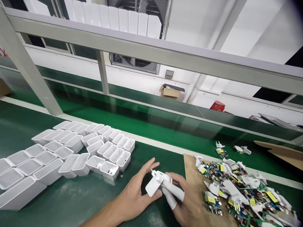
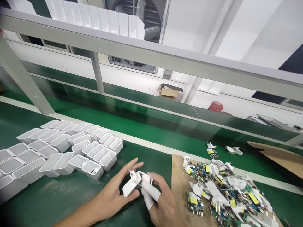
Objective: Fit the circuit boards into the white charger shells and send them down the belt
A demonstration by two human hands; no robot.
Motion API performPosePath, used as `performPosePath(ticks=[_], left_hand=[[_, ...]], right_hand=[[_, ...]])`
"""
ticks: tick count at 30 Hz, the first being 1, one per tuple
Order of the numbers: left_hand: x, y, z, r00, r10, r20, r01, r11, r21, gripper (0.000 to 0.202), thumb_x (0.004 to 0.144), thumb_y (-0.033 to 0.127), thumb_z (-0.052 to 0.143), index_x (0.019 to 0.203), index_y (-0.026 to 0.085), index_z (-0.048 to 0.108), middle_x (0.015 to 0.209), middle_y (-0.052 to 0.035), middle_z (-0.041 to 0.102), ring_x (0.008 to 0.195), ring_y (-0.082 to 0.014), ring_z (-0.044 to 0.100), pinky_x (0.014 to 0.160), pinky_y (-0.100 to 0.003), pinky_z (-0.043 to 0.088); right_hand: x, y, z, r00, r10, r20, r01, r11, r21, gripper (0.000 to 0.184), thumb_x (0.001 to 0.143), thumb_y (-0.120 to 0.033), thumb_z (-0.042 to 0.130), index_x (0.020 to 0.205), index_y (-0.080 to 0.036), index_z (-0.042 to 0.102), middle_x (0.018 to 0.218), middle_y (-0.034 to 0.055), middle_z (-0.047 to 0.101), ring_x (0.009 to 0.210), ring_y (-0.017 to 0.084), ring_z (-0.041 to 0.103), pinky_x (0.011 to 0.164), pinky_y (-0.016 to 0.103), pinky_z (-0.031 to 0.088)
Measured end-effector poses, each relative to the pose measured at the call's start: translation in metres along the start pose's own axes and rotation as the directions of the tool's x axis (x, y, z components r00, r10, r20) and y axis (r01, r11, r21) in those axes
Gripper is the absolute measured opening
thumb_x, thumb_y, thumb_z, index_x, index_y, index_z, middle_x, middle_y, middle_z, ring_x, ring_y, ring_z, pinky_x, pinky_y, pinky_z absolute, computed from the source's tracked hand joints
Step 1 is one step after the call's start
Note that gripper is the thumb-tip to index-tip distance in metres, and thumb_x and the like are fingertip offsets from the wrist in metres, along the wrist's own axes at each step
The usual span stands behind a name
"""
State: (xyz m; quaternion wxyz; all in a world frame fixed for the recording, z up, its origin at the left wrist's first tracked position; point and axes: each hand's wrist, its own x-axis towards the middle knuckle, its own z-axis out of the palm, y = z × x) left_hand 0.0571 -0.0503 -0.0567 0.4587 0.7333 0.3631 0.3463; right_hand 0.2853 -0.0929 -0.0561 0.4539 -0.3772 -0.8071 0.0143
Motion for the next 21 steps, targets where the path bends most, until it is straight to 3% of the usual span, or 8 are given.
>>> performPosePath(ticks=[2,4,9,11,13,18,21], left_hand=[[-0.002,-0.004,0.001,0.998,0.042,-0.047,-0.039,0.996,0.077,0.093,0.093,0.046,0.08,0.166,0.036,0.024,0.16,-0.0134,0.052,0.141,-0.0345,0.056,0.117,-0.058,0.049],[-0.003,-0.006,0.003,0.994,0.062,-0.095,-0.047,0.987,0.153,0.085,0.094,0.045,0.078,0.163,0.034,0.03,0.151,-0.0134,0.06,0.131,-0.0331,0.064,0.112,-0.055,0.055],[0.003,-0.005,0.006,0.987,0.099,-0.128,-0.068,0.972,0.223,0.053,0.103,0.032,0.063,0.152,0.035,0.042,0.12,-0.0052,0.068,0.108,-0.0237,0.071,0.099,-0.041,0.062],[0.005,-0.004,0.007,0.986,0.13,-0.104,-0.108,0.974,0.199,0.051,0.104,0.029,0.06,0.151,0.035,0.04,0.114,-0.0034,0.066,0.104,-0.0214,0.071,0.097,-0.039,0.062],[0.007,-0.004,0.007,0.985,0.143,-0.092,-0.125,0.976,0.181,0.05,0.105,0.027,0.058,0.151,0.035,0.039,0.113,-0.0032,0.065,0.103,-0.0208,0.07,0.097,-0.038,0.062],[0.008,-0.011,0.007,0.99,0.106,-0.089,-0.091,0.983,0.162,0.054,0.104,0.026,0.061,0.152,0.036,0.038,0.117,-0.004,0.065,0.105,-0.0217,0.071,0.097,-0.036,0.062],[0.006,-0.014,0.008,0.985,0.093,-0.144,-0.073,0.987,0.143,0.063,0.103,0.028,0.063,0.157,0.038,0.032,0.122,-0.005,0.066,0.107,-0.0228,0.072,0.098,-0.039,0.063]], right_hand=[[0.0,0.0,0.0,0.995,0.057,0.081,-0.06,0.997,0.041,0.039,0.101,-0.006,0.054,0.137,-0.022,0.061,0.131,0.0138,0.068,0.112,0.02,0.074,0.095,0.03,0.065],[-0.001,0.001,0.002,0.98,0.093,0.175,-0.106,0.993,0.062,0.036,0.103,-0.009,0.051,0.133,-0.024,0.063,0.127,0.0117,0.07,0.107,0.018,0.075,0.091,0.028,0.065],[-0.006,0.005,0.008,0.99,0.132,0.043,-0.13,0.99,-0.051,0.04,0.102,-0.013,0.056,0.141,-0.019,0.056,0.12,0.0122,0.074,0.104,0.021,0.077,0.09,0.029,0.066],[-0.005,0.004,0.007,0.99,0.119,0.082,-0.113,0.991,-0.072,0.04,0.102,-0.012,0.054,0.142,-0.018,0.056,0.12,0.0129,0.074,0.103,0.022,0.077,0.089,0.03,0.066],[-0.004,0.004,0.005,0.984,0.096,0.148,-0.086,0.994,-0.074,0.039,0.102,-0.009,0.051,0.14,-0.018,0.059,0.119,0.0132,0.073,0.104,0.022,0.076,0.09,0.032,0.066],[-0.01,0.007,0.007,0.991,0.065,0.121,-0.054,0.994,-0.1,0.043,0.097,-0.006,0.05,0.139,-0.013,0.057,0.125,0.0193,0.07,0.106,0.026,0.075,0.088,0.035,0.067],[-0.012,0.008,0.01,0.985,0.085,0.148,-0.089,0.996,0.021,0.048,0.095,-0.002,0.05,0.138,-0.019,0.062,0.129,0.017,0.069,0.112,0.026,0.072,0.093,0.038,0.064]])
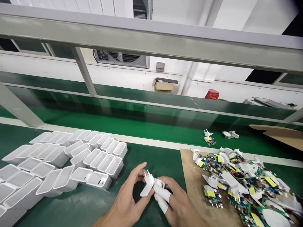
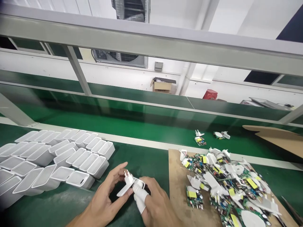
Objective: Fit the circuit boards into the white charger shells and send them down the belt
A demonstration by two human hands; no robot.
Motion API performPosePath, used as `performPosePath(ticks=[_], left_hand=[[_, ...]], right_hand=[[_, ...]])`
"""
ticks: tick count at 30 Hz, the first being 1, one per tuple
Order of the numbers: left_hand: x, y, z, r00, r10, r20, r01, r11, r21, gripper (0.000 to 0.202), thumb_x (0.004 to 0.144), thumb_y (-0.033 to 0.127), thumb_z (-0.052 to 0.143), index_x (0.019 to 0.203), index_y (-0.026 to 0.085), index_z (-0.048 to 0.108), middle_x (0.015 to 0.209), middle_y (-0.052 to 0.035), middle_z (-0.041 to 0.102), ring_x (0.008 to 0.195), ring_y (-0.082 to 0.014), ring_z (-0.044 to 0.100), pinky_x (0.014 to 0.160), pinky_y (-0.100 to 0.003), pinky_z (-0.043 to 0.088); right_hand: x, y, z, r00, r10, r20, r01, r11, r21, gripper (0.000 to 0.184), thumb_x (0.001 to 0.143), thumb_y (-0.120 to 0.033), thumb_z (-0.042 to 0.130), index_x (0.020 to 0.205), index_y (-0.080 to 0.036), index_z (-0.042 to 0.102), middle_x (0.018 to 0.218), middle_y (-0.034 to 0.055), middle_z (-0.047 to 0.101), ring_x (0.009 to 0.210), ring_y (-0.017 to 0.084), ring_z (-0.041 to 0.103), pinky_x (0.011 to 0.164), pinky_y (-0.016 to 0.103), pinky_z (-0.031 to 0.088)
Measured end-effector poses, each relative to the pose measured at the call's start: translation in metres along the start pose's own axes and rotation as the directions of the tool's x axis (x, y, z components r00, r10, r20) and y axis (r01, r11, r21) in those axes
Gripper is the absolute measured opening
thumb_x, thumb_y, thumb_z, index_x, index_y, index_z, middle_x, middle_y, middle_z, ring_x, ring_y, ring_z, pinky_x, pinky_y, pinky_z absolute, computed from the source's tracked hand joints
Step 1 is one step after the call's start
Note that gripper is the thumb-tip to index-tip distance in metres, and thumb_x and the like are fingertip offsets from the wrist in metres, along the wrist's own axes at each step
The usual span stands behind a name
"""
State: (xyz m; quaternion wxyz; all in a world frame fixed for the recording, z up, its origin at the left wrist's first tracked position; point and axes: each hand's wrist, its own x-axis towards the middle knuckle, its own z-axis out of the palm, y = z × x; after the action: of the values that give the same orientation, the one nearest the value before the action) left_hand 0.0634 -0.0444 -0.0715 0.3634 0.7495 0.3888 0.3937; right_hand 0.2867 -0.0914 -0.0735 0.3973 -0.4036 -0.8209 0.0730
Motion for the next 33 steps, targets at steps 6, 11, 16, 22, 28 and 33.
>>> performPosePath(ticks=[6,11,16,22,28,33], left_hand=[[-0.005,0.003,0.003,0.996,0.079,0.032,-0.08,0.997,0.019,0.098,0.088,0.03,0.085,0.164,0.041,0.023,0.14,-0.0092,0.063,0.123,-0.0308,0.067,0.109,-0.05,0.058],[-0.005,0.011,0.01,0.966,0.255,-0.051,-0.253,0.967,0.028,0.075,0.098,0.022,0.072,0.16,0.038,0.033,0.137,-0.0091,0.064,0.122,-0.0278,0.065,0.104,-0.044,0.06],[-0.005,0.013,0.01,0.957,0.285,-0.058,-0.283,0.958,0.044,0.076,0.097,0.021,0.073,0.16,0.035,0.033,0.138,-0.0102,0.063,0.123,-0.0278,0.063,0.105,-0.043,0.058],[-0.005,0.014,0.007,0.956,0.293,-0.016,-0.291,0.955,0.058,0.076,0.099,0.018,0.067,0.162,0.035,0.027,0.14,-0.0111,0.06,0.129,-0.0291,0.06,0.108,-0.046,0.056],[-0.005,0.001,0.014,0.986,0.162,0.024,-0.164,0.971,0.175,0.073,0.098,0.022,0.065,0.161,0.033,0.031,0.143,-0.0145,0.056,0.131,-0.0353,0.058,0.109,-0.054,0.053],[0.0,-0.011,0.02,1.0,0.006,0.029,-0.01,0.988,0.154,0.069,0.091,0.025,0.065,0.155,0.03,0.04,0.12,-0.0106,0.065,0.109,-0.0328,0.065,0.097,-0.051,0.058]], right_hand=[[0.008,-0.004,0.006,0.741,0.64,0.201,-0.531,0.376,0.759,0.036,0.1,-0.047,0.067,0.126,-0.023,0.072,0.119,0.0128,0.077,0.104,0.028,0.076,0.087,0.042,0.065],[0.015,-0.018,0.007,0.586,0.679,0.442,-0.508,-0.117,0.853,0.061,0.078,-0.065,0.086,0.115,-0.017,0.077,0.098,0.0123,0.081,0.093,0.03,0.078,0.085,0.045,0.062],[0.017,-0.025,0.007,0.588,0.677,0.442,-0.5,-0.125,0.857,0.06,0.077,-0.064,0.087,0.113,-0.017,0.078,0.095,0.0113,0.082,0.088,0.029,0.078,0.086,0.046,0.06],[0.014,-0.018,0.01,0.597,0.698,0.396,-0.521,-0.039,0.853,0.063,0.08,-0.068,0.083,0.118,-0.018,0.075,0.098,0.0106,0.08,0.085,0.029,0.077,0.085,0.046,0.062],[0.001,-0.005,0.018,0.821,0.567,-0.069,-0.466,0.734,0.493,0.029,0.103,-0.044,0.062,0.122,-0.023,0.068,0.116,0.0105,0.073,0.084,0.019,0.073,0.081,0.031,0.062],[0.008,-0.014,0.004,0.972,0.041,-0.229,-0.064,0.994,-0.092,0.025,0.107,-0.039,0.056,0.124,-0.022,0.061,0.103,0.0067,0.071,0.067,0.015,0.07,0.061,0.024,0.056]])
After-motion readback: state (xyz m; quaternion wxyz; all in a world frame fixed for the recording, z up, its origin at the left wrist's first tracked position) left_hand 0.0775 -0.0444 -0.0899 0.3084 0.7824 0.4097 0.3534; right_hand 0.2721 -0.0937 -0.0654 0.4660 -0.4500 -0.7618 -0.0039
